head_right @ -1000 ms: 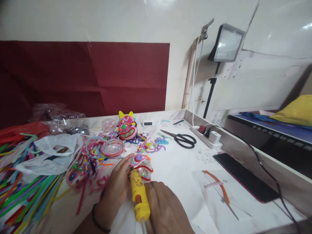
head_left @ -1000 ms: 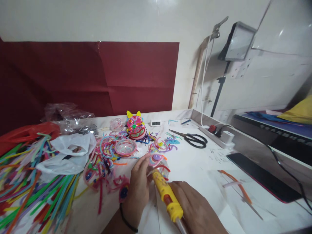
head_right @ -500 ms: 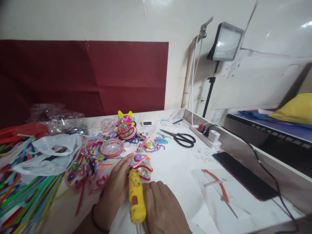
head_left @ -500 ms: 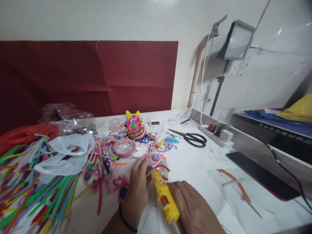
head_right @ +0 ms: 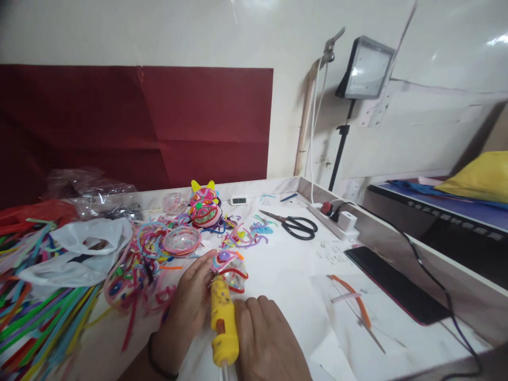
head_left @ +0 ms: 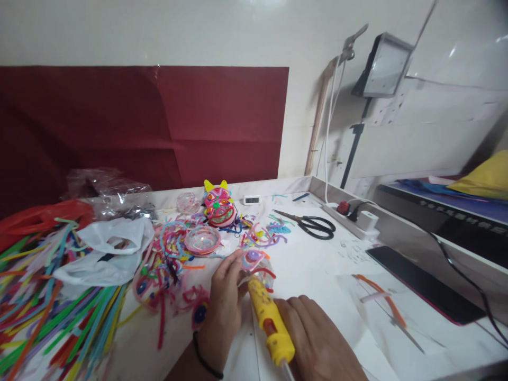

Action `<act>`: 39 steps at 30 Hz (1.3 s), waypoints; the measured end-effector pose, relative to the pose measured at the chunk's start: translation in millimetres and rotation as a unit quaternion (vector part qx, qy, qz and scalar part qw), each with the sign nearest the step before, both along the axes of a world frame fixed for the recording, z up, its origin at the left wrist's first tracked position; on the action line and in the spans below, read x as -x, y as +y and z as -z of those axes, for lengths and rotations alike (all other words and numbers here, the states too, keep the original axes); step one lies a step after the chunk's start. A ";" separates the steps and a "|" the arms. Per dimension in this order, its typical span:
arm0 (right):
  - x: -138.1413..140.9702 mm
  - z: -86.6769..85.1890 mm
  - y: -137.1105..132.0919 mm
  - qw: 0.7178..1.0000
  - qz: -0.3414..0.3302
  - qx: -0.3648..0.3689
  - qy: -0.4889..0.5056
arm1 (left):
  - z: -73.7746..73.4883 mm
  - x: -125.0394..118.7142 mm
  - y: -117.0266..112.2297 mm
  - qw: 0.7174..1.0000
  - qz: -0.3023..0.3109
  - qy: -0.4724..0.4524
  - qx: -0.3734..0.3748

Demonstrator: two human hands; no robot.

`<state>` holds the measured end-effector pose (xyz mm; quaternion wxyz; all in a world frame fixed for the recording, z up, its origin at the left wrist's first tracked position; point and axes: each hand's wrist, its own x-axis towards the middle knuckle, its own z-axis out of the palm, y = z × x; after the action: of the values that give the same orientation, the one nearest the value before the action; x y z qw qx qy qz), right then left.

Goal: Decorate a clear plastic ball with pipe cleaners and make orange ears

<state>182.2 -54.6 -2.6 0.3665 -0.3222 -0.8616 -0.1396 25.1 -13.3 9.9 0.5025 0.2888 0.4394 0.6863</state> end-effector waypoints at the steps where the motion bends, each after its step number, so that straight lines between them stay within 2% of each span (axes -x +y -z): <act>1: -0.4 0.1 -0.4 1.000 0.002 -0.006 0.002 | -0.1 0.0 0.1 1.000 0.008 -0.006 0.006; 12: -5.5 3.8 -1.7 1.000 0.013 -0.010 -0.020 | -16.5 -5.3 -6.8 0.999 0.018 -0.032 0.021; 17: -9.3 4.6 -1.0 1.000 0.015 -0.014 0.010 | -15.9 -5.7 -7.4 0.999 0.023 -0.038 0.011; 21: -15.2 5.3 -1.4 0.999 0.009 -0.020 0.035 | -12.6 -4.6 -5.5 0.999 0.003 -0.048 -0.003; 27: -20.4 4.7 -7.8 0.997 0.014 0.047 0.060 | -12.0 -2.7 -4.8 0.999 0.016 -0.040 0.014; 32: -26.9 3.4 -8.8 0.995 0.002 0.074 0.073 | -14.7 -3.5 -5.6 0.998 0.013 -0.048 0.025; 39: -56.6 10.1 16.9 0.989 0.076 0.113 0.062 | -13.3 -3.5 -4.5 0.998 0.009 -0.045 0.035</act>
<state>238.8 -37.7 -12.7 0.3690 -0.4343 -0.8203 -0.0486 28.6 -17.8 23.2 0.5380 0.2439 0.4373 0.6781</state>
